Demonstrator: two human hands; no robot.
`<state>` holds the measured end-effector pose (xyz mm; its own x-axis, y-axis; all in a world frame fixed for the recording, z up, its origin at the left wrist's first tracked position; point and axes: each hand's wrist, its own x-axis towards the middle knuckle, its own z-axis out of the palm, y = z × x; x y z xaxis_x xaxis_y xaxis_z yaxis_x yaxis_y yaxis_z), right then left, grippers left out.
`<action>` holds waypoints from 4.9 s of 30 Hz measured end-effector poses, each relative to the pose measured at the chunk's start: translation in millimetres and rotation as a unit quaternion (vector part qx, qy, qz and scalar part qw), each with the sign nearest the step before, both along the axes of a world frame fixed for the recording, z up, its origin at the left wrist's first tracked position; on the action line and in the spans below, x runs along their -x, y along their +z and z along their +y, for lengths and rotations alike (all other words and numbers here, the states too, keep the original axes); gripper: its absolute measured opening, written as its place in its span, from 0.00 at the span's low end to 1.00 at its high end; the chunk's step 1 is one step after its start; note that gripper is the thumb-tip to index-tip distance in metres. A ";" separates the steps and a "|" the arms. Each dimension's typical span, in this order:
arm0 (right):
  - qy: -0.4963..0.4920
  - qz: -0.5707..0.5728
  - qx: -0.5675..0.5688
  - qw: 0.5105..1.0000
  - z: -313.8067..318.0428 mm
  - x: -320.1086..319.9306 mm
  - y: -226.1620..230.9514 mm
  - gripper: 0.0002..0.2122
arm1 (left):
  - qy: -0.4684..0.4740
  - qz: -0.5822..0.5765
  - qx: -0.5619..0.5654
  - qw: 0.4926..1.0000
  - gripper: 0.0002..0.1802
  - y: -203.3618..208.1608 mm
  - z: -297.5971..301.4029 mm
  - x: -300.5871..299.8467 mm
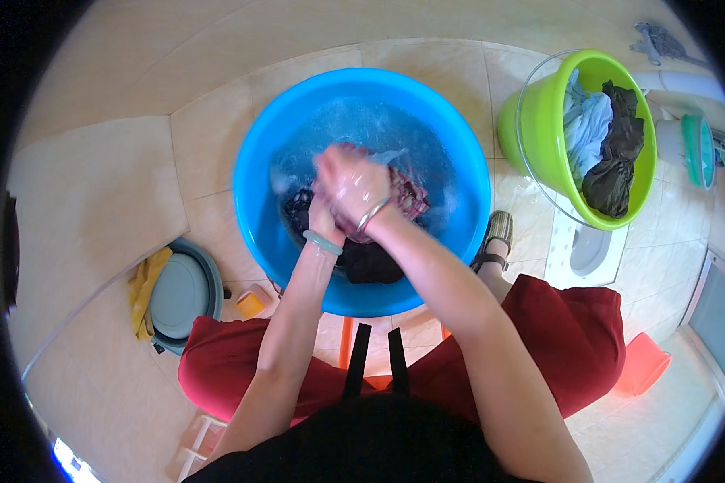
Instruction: The person hand-washes clothes in a blue basin filled with soapy water. They scrub and rinse a dark garment and a plaid shirt, then transfer the washed items into a green bucket.
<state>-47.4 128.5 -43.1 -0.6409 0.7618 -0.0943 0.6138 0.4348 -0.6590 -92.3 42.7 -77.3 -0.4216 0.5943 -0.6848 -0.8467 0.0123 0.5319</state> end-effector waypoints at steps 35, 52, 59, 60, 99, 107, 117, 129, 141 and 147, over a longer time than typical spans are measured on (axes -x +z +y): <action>-0.136 0.279 0.550 0.776 -7.0 -88.2 114.1 0.19 | -0.016 -0.178 -0.214 0.960 0.43 73.5 -30.0 -32.9; -0.233 0.296 0.623 0.686 -57.6 -84.9 -1.7 0.46 | -0.016 -0.283 -0.192 0.939 0.32 83.7 -98.1 -9.6; -0.159 0.059 0.288 0.943 -17.2 -105.3 -31.7 0.12 | -0.046 -0.358 -0.304 0.882 0.29 73.7 -103.3 -8.8; -0.139 0.084 0.225 0.961 -15.0 -111.9 -18.5 0.10 | -0.040 -0.342 -0.253 0.904 0.29 70.3 -106.0 -8.2; -0.142 0.340 0.419 0.830 -57.7 -99.3 136.9 0.26 | 0.018 -0.208 -0.058 0.976 0.41 77.6 -81.6 -41.8; 0.143 0.329 0.297 0.885 -15.8 -133.7 212.6 0.24 | 0.034 -0.230 -0.294 0.927 0.29 96.1 -25.3 34.1; -0.035 0.071 -0.109 0.991 18.7 -84.6 29.5 0.27 | 0.068 0.359 -0.018 0.931 0.33 12.7 -11.1 28.2; 0.064 -0.165 -0.158 0.972 9.8 -15.7 -120.6 0.21 | -0.423 0.526 0.279 0.683 0.38 -82.1 22.1 55.2; 0.020 -0.254 0.086 0.963 82.4 10.0 -163.2 0.18 | -0.684 0.452 0.231 0.524 0.28 -135.8 56.5 86.5; -0.020 -0.051 -0.078 0.995 84.6 8.7 -135.7 0.15 | -0.301 0.472 0.208 0.802 0.22 -64.2 52.8 69.1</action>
<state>-56.1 213.2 -178.8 -0.6032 0.7967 -0.0368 0.6932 0.5009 -0.5182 -161.4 95.5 -141.5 -0.5919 0.6875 -0.4206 0.1569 0.6102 0.7766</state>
